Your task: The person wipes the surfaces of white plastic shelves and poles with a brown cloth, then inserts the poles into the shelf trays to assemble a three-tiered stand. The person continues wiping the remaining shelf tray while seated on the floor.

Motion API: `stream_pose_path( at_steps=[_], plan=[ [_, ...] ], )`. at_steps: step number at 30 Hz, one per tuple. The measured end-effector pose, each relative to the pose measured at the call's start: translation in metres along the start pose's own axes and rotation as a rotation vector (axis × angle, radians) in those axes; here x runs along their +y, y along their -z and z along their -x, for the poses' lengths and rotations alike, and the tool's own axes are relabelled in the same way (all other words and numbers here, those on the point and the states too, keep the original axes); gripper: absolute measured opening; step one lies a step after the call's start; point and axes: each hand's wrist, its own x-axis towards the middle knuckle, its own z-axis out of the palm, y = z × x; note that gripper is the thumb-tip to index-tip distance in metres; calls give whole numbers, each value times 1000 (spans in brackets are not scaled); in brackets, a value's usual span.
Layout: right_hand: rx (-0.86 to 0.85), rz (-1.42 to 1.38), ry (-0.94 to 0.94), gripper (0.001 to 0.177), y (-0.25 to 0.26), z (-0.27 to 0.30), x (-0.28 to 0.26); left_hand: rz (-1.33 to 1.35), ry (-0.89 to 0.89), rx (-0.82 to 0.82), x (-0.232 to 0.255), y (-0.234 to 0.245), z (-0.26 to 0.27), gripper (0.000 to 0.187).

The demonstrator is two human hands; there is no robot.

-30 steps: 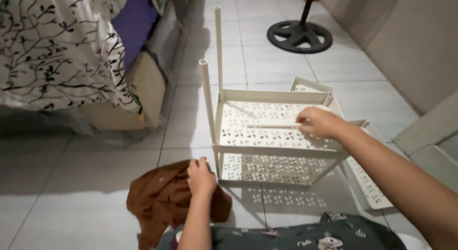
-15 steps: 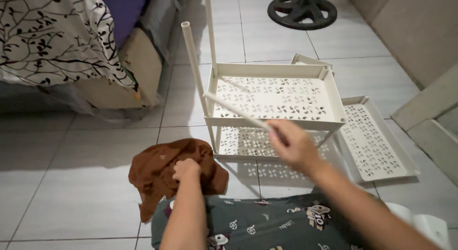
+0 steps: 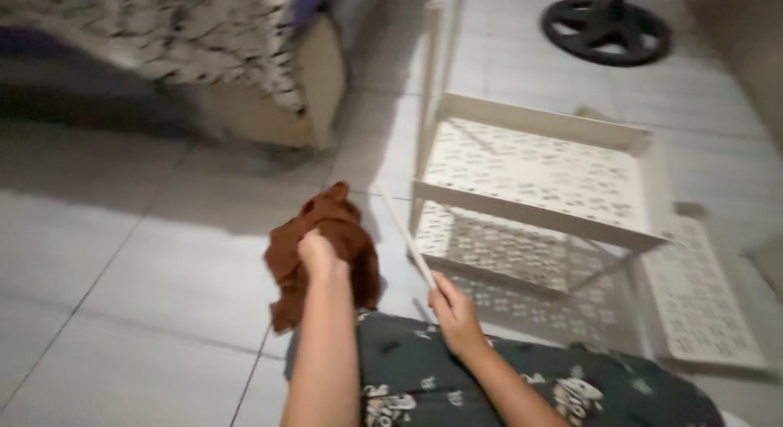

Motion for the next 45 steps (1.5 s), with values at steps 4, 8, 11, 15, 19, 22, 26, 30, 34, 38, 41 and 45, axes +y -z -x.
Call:
stream_pose_path(
  at_steps=[4, 8, 11, 15, 19, 22, 26, 30, 34, 38, 41, 45],
  plan=[
    [-77, 19, 63, 43, -23, -6, 21, -8, -106, 35, -26, 6, 17, 26],
    [-75, 118, -154, 43, -42, -16, 21, 260, 116, -154, -36, -8, 34, 28],
    [-52, 73, -103, 40, -52, -28, 24, 218, 136, -142, -27, -21, 36, 32],
    [-143, -47, -227, 36, -51, -27, 35, 110, 24, -52, -13, -37, 37, 41],
    [-211, -105, -287, 29, -34, -7, 47, 84, -125, -52, 1, -42, 39, 49],
    [-176, -117, -277, 28, -19, -3, 59, 88, -150, -23, 10, -43, 42, 48],
    [-185, -435, -397, 34, -12, -10, 76, 75, -45, 26, 16, -45, 48, 54],
    [-484, -1149, -582, 50, -9, -9, 77, -20, -50, -8, 16, -47, 53, 59],
    [-299, -848, -655, 39, -10, -6, 58, -16, -10, 28, 14, -46, 50, 63],
    [-144, -128, -15, 24, -9, -3, 38, -53, 6, 75, 12, -43, 42, 64],
    [-93, 29, -64, 22, -8, 4, 41, -84, -24, 67, 8, -39, 40, 62],
    [-157, -302, -250, 37, -8, 3, 68, -233, -132, 5, -3, -43, 47, 59]
  ],
)
